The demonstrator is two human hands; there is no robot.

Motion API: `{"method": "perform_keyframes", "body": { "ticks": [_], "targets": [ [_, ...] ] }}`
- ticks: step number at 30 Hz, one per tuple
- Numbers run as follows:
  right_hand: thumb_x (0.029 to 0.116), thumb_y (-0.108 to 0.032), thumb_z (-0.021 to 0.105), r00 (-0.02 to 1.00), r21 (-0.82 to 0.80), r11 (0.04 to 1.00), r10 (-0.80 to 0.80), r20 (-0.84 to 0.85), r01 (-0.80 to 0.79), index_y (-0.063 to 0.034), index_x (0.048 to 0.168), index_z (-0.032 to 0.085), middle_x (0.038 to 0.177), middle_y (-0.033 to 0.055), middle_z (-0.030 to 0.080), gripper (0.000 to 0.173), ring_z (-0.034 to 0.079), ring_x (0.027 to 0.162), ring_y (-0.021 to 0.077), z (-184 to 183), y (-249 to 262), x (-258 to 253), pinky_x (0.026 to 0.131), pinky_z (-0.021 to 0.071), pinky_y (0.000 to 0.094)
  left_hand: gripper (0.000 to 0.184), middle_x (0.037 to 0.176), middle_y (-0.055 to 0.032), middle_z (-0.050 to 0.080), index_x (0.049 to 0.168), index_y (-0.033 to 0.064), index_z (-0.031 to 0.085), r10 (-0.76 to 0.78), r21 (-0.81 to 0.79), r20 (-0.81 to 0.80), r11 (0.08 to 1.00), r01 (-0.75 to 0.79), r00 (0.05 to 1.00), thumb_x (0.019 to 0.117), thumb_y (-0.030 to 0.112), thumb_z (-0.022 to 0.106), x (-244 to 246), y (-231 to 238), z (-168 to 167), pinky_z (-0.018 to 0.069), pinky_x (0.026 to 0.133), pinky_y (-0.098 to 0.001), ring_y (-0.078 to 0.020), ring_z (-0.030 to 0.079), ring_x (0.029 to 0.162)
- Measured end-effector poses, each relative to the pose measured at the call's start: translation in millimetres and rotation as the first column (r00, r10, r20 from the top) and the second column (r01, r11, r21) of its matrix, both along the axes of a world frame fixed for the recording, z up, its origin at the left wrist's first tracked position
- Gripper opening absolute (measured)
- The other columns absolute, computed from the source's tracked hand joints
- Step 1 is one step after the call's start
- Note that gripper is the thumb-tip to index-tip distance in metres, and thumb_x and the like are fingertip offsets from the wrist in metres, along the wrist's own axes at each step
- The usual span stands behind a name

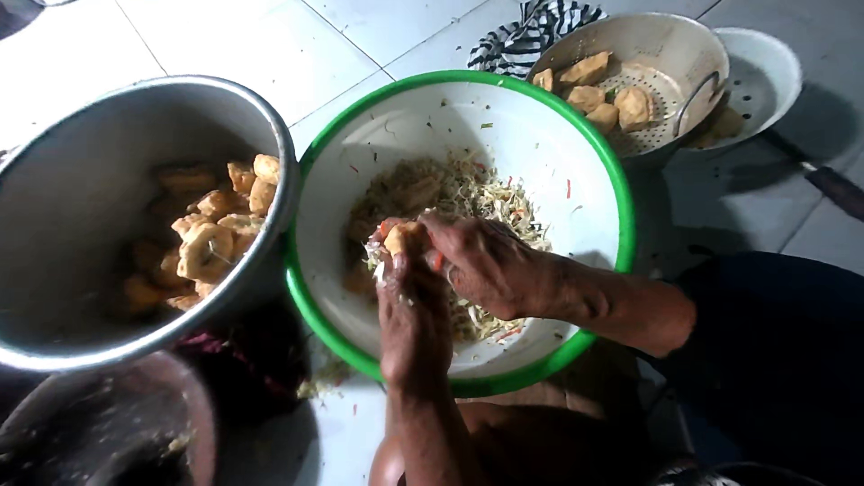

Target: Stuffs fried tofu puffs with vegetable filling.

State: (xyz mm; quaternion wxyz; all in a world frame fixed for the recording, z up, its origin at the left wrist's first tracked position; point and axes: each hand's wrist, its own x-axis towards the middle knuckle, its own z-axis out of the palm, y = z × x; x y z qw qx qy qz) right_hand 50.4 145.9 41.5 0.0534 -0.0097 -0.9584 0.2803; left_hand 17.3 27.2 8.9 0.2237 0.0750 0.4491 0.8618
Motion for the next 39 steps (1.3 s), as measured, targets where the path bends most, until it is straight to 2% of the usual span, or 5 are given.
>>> {"method": "perform_keyframes", "body": {
  "ticks": [14,19,24,29,39],
  "targets": [
    [0.0959,-0.006,0.062,0.996,-0.383,0.921,0.047,-0.075,-0.072,-0.0010,0.160,0.029,0.148,0.0206,0.051,0.071,0.055,0.132,0.0232,-6,12,14,0.109,0.0462,0.0347,0.044,0.131,-0.0007,0.063,0.139,0.0151,0.046,-0.075,0.282,-0.068,0.955,0.091,0.995,0.0990,0.025,0.062,-6,-6,-8,0.0551,0.098,-0.0323,-0.0137,0.062,0.120],
    [0.0817,0.013,0.057,0.968,-0.361,0.926,0.014,-0.252,-0.107,0.0078,0.115,0.069,0.112,0.0199,0.070,0.036,0.066,0.106,0.0222,-12,22,9,0.094,0.0518,0.0321,0.058,0.134,-0.0004,0.062,0.128,0.0169,0.057,-0.163,0.207,-0.117,0.961,0.185,0.980,0.0911,0.062,0.060,-8,-8,-9,0.0520,0.101,-0.0338,-0.0150,0.060,0.122],
    [0.0850,0.011,0.055,0.868,-0.210,0.879,0.337,-0.364,-0.429,0.0047,0.099,0.074,0.097,0.0157,0.066,0.025,0.063,0.095,0.0185,2,40,-3,0.086,0.0505,0.0256,0.041,0.085,0.0034,0.070,0.104,0.0186,0.065,-0.187,-0.027,0.125,0.981,0.192,0.974,0.1095,0.039,0.030,2,-9,2,0.0600,0.068,-0.0251,-0.0066,0.068,0.076],
    [0.0848,0.011,0.055,0.922,-0.142,0.951,0.217,-0.322,-0.274,0.0050,0.124,0.068,0.123,0.0203,0.068,0.042,0.062,0.120,0.0276,16,38,7,0.109,0.0448,0.0331,0.045,0.083,0.0042,0.069,0.100,0.0190,0.064,-0.205,-0.131,0.155,0.965,0.226,0.966,0.1103,0.029,0.021,3,-10,7,0.0593,0.065,-0.0225,-0.0045,0.068,0.074],
    [0.1016,-0.014,0.055,0.997,-0.014,0.998,0.055,-0.061,-0.056,0.0008,0.133,0.059,0.091,0.0126,0.069,0.034,0.069,0.080,0.0243,4,10,11,0.070,0.0561,0.0386,0.041,0.086,0.0075,0.069,0.109,0.0169,0.063,-0.033,-0.078,0.018,0.996,0.034,0.999,0.1105,0.026,0.023,7,-7,2,0.0584,0.068,-0.0187,-0.0008,0.067,0.076]
  ]
}}
